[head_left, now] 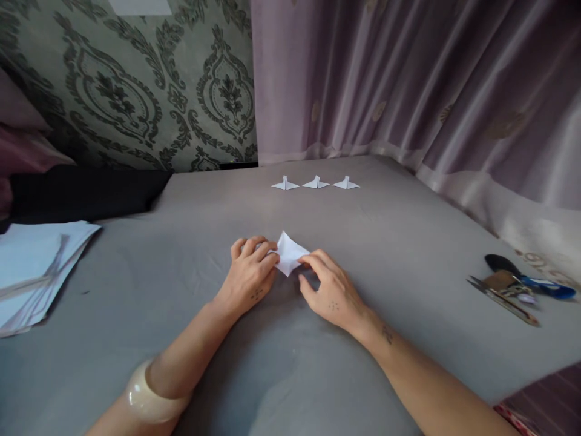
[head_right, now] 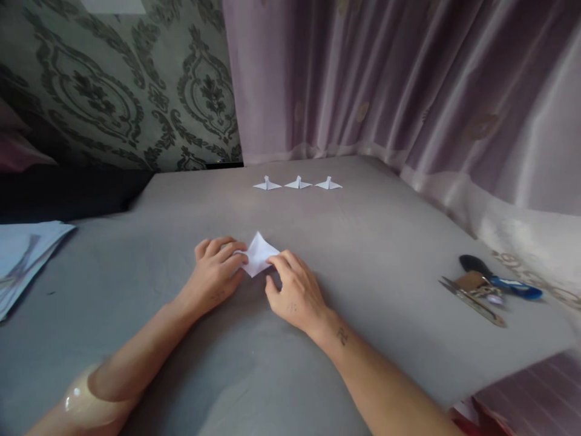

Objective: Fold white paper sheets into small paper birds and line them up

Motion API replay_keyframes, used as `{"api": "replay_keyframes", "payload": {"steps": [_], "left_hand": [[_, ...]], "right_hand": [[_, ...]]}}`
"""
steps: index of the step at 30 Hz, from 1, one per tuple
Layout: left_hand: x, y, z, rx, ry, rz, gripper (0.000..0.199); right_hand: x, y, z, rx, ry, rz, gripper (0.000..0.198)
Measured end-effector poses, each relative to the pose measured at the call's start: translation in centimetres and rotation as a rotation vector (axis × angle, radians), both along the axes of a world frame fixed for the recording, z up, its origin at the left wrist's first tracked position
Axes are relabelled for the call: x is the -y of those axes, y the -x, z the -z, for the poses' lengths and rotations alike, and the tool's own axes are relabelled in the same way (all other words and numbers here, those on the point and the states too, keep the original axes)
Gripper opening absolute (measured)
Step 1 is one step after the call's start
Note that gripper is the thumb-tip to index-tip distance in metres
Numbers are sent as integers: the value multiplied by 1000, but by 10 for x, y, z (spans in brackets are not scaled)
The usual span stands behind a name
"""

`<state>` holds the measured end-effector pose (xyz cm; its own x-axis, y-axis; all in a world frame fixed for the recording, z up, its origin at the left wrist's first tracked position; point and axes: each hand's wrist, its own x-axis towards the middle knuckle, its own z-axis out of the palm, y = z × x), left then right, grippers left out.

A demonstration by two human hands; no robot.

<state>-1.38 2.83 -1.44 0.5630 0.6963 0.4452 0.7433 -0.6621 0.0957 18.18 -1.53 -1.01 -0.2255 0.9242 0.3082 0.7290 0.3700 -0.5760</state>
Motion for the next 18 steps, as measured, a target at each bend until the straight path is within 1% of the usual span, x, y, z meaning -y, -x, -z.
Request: {"api": "replay_keyframes", "payload": {"steps": [4, 6, 9, 13, 18], "left_hand": [[7, -4, -6, -99, -47, -91, 18], [13, -9, -6, -173, -45, -136, 19], [22, -19, -4, -266, -32, -165, 19], [31, -29, -2, -285, 7, -135, 18], [35, -30, -3, -275, 46, -88, 19]], "right_hand": [[-4, -4, 3, -50, -68, 108, 26], [-4, -4, 4, -53, -82, 116, 25], [-2, -2, 5, -5, -52, 47, 23], [3, 1, 6, 128, -4, -45, 26], [6, 0, 7, 252, 8, -57, 25]]}}
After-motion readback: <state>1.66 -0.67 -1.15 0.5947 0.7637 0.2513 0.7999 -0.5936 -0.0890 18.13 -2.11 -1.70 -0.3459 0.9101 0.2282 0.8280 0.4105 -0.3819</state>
